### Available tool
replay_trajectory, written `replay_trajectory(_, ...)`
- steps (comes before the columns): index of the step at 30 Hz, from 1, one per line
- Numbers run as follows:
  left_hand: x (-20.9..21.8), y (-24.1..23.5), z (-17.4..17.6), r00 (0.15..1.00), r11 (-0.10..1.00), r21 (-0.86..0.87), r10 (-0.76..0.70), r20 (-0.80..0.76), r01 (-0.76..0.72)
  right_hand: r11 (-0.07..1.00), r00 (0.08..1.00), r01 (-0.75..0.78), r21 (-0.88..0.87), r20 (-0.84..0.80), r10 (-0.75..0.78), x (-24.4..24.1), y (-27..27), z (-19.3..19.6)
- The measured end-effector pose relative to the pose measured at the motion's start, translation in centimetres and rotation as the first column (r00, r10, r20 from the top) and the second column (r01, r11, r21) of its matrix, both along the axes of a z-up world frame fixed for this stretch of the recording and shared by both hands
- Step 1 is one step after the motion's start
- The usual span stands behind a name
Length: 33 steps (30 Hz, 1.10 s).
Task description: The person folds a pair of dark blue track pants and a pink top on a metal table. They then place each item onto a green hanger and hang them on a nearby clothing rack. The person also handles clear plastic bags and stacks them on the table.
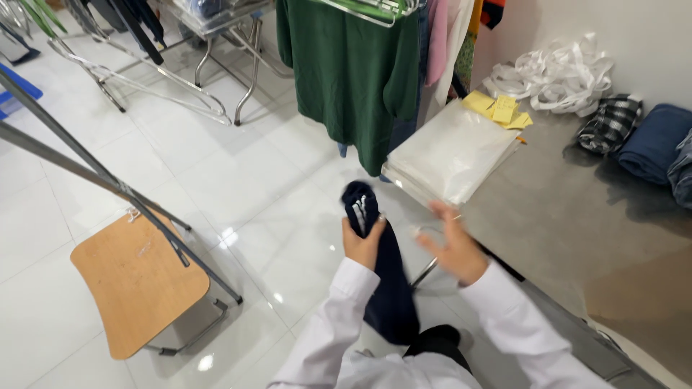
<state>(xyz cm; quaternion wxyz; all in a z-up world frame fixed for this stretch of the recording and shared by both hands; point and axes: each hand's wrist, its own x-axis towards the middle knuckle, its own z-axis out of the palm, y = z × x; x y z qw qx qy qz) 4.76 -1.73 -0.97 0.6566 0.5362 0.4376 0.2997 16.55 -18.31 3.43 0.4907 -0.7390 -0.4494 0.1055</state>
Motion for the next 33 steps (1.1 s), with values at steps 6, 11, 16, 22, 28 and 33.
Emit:
replay_trajectory(6, 1.2, -3.0, -0.3, 0.949, 0.967, 0.105, -0.25, 0.193, 0.234, 0.999, 0.924, -0.025, 0.036, -0.382, 0.037, -3.3, 3.0, 0.8)
replay_trajectory(11, 0.1, -0.3, 2.6, 0.852, 0.949, 0.08, -0.31, 0.421, 0.306, 0.957, 0.87, 0.077, 0.28, -0.488, 0.073, 2.0, 1.8, -4.8)
replay_trajectory(16, -1.8, 9.0, 1.0, 0.9, 0.991, 0.078, -0.135, 0.414, 0.113, 0.915, 0.774, 0.152, 0.374, -0.621, 0.125, 11.4, -0.2, -9.2)
replay_trajectory(22, -3.8, 18.2, 2.4, 0.973, 0.932, 0.35, -0.158, 0.17, 0.09, 0.949, 0.803, 0.198, 0.246, -0.595, -0.014, 14.6, -0.2, -3.7)
replay_trajectory(28, -0.1, 22.2, 5.1, 0.985, 0.912, 0.401, -0.135, 0.103, 0.083, 0.984, 0.957, 0.097, 0.148, -0.285, -0.051, 16.6, 5.0, -0.4)
replay_trajectory(33, 5.2, 28.4, 8.3, 0.978, 0.83, 0.556, -0.145, 0.148, 0.039, 0.998, 0.956, -0.041, 0.043, -0.29, 0.052, 17.2, 11.4, 2.9)
